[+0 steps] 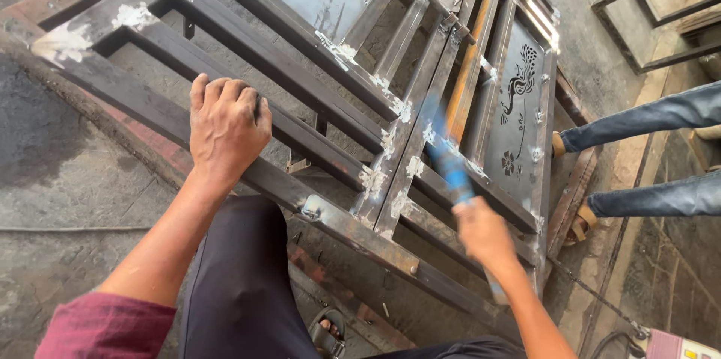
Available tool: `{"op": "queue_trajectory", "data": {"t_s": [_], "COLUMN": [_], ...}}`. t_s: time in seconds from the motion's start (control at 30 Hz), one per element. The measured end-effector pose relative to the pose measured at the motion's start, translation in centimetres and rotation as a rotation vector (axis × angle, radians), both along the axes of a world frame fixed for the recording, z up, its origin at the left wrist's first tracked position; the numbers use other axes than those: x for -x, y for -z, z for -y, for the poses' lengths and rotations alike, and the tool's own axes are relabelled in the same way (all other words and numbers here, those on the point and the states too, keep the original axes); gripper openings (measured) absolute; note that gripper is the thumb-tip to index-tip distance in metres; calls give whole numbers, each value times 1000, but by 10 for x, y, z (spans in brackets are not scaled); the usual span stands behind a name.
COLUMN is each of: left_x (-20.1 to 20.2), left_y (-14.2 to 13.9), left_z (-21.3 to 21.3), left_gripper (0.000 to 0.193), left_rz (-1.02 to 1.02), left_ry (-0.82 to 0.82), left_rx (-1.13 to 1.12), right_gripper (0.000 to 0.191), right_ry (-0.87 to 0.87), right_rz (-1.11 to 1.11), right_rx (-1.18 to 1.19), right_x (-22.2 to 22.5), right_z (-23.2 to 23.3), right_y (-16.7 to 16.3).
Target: The person positions a large metal gate frame on the floor and uses an angle grinder to smooth weld seams and edges, producing sparks. After grinding, the person uses a wire brush to clean the frame surface.
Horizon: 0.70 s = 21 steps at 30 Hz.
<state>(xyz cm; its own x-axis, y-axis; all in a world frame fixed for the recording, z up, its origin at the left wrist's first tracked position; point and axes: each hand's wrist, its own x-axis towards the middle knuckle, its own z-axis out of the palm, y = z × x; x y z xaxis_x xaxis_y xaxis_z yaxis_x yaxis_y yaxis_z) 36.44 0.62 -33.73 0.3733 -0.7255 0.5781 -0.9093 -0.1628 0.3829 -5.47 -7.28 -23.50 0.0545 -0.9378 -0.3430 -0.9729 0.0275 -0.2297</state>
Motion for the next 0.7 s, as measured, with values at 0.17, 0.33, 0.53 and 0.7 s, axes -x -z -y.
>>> {"op": "queue_trajectory", "data": {"t_s": [0.17,0.33,0.53,0.7], "left_x": [-1,0,0,-1], "left_y": [1,3,2,0], "left_z": [0,0,0,1], "left_gripper": [15,17,15,16], "left_rz": [4,16,18,-6], "left_ry": [-11,-13,-8,-9], "left_rx": [26,-5,10,0], "right_gripper": [41,35,36,19], "right_ry": [-26,-171,-225,53], "right_rz": [-32,-161,-190,493], "right_rx": [29,71,89,131], "right_x": [10,20,18,-11], "right_z": [2,9,13,29], "right_y": [7,22,23,-16]}}
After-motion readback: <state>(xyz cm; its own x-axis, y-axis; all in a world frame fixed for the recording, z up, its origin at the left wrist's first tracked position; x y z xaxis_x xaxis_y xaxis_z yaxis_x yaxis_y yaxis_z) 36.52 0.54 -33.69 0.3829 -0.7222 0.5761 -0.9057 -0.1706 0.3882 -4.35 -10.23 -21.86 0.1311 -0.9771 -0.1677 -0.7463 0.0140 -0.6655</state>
